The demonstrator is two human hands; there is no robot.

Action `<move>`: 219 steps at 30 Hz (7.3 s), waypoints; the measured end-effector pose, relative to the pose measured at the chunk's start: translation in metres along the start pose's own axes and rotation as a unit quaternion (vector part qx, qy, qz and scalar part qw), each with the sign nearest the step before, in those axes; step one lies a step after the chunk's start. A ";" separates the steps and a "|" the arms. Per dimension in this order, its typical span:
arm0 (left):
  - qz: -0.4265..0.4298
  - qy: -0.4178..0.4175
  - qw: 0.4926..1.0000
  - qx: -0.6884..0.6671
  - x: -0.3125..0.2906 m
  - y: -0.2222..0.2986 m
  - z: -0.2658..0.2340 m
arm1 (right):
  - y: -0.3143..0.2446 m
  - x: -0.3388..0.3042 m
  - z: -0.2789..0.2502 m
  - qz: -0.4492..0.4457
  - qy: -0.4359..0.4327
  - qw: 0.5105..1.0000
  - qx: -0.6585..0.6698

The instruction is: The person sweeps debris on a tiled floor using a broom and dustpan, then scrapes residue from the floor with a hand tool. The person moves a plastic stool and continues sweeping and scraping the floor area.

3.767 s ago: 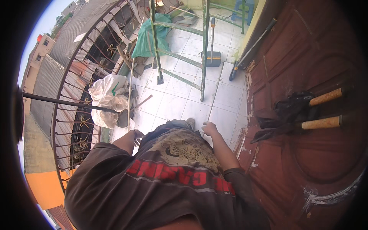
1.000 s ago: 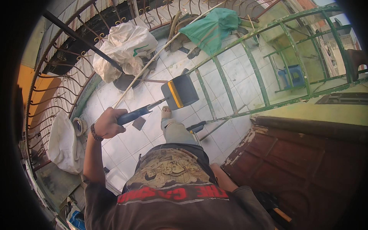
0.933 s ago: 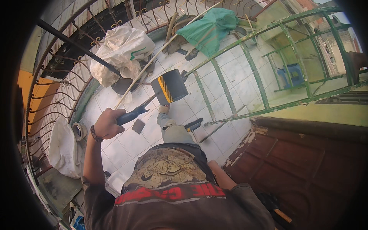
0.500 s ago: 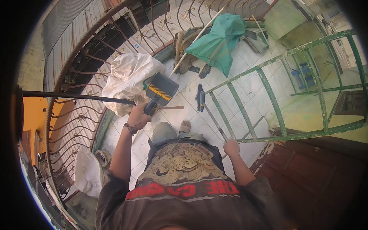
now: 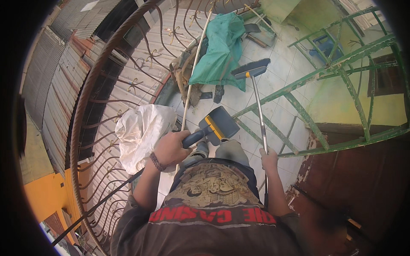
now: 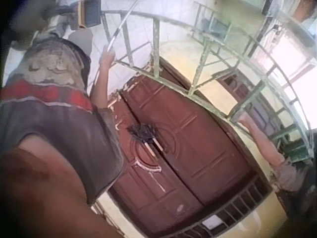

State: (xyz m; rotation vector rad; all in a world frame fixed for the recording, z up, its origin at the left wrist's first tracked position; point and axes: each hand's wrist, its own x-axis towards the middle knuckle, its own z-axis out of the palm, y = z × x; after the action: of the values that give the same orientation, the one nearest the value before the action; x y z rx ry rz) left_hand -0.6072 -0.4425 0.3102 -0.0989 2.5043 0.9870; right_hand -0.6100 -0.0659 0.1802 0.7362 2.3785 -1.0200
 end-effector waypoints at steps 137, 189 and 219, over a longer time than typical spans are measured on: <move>0.457 -0.382 0.790 0.144 1.109 0.471 0.032 | -0.384 0.855 -0.362 0.383 -0.117 0.826 0.397; 0.455 -0.409 0.773 0.166 1.112 0.457 0.040 | -0.374 0.889 -0.351 0.430 -0.270 0.834 0.214; 0.068 -0.018 0.977 0.200 1.558 -0.103 0.167 | -0.374 1.332 0.162 0.501 0.020 0.698 0.512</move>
State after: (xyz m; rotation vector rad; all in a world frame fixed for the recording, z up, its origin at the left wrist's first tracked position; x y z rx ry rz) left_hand -1.9209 -0.2617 -0.5301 0.2165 2.6480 0.5088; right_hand -1.8229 -0.0147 -0.5033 2.0818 0.7965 -1.6365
